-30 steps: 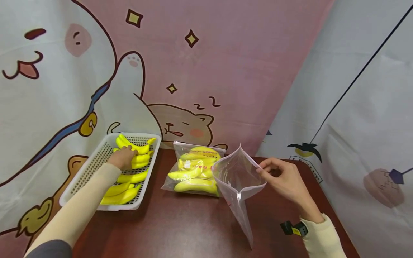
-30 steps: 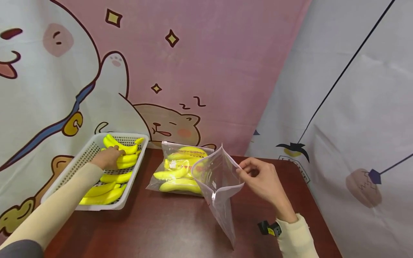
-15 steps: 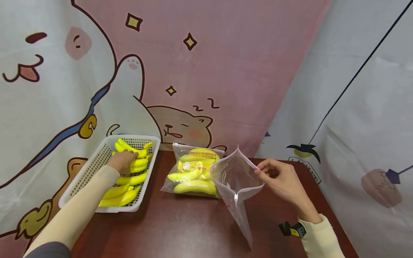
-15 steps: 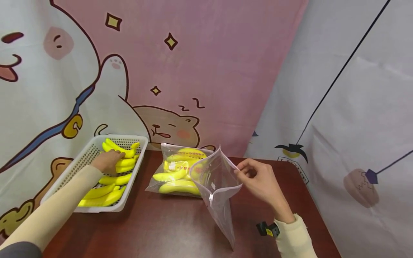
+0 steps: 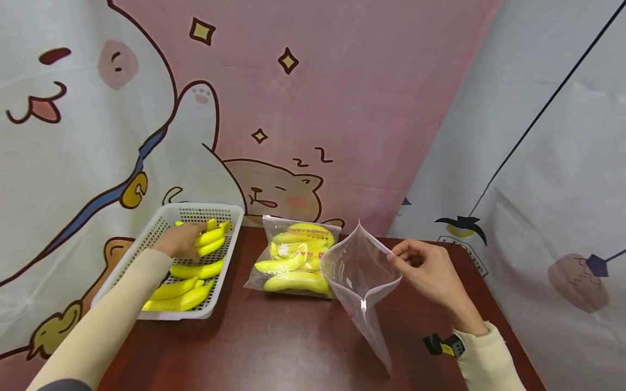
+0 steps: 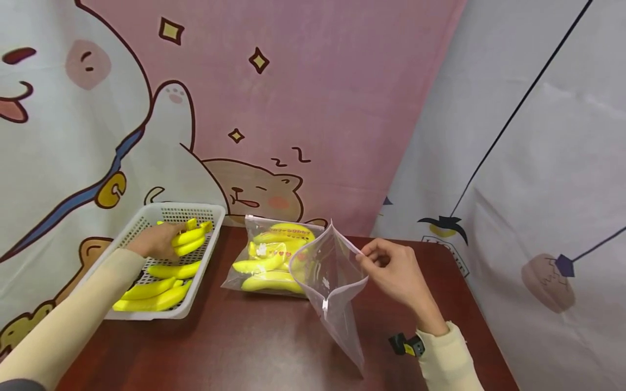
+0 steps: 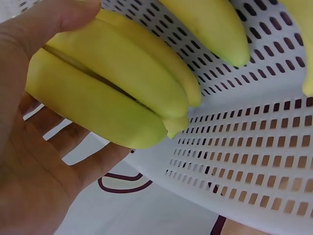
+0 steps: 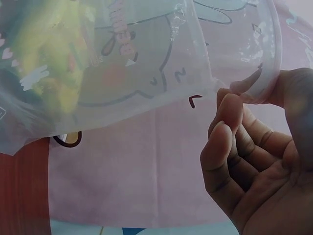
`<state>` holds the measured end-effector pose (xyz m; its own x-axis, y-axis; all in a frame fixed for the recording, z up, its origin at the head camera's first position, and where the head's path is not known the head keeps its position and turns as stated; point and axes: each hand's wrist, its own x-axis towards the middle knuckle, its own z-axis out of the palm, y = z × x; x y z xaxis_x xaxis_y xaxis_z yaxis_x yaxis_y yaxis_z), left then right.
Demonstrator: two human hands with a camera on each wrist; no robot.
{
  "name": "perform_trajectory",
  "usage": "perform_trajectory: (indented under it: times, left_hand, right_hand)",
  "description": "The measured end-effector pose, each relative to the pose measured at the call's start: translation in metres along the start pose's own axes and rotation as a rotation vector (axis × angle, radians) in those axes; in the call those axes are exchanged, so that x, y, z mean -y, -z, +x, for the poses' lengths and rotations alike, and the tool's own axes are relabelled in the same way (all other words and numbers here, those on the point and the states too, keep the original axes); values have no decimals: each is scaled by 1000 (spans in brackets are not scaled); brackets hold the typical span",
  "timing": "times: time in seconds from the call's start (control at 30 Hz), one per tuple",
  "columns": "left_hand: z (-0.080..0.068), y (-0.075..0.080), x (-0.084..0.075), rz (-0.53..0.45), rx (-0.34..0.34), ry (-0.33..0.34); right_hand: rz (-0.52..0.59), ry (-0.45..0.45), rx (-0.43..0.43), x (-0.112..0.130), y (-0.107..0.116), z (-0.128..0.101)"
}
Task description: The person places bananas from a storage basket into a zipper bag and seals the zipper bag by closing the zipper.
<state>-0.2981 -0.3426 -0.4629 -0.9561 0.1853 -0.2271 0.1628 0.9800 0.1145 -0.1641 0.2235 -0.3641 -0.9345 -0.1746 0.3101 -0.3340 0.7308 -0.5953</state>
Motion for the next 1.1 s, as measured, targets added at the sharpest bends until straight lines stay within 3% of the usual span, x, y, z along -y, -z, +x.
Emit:
perform_trajectory:
  times: [0.37,1.1]
  left_hand:
    - [-9,9,-7,-64,-44,-45]
    - [-35,27,-20,-329,-161,-84]
  right_hand:
    - [25,-5,-3,-1,-2,1]
    - [52,-36,-2,1,-3,4]
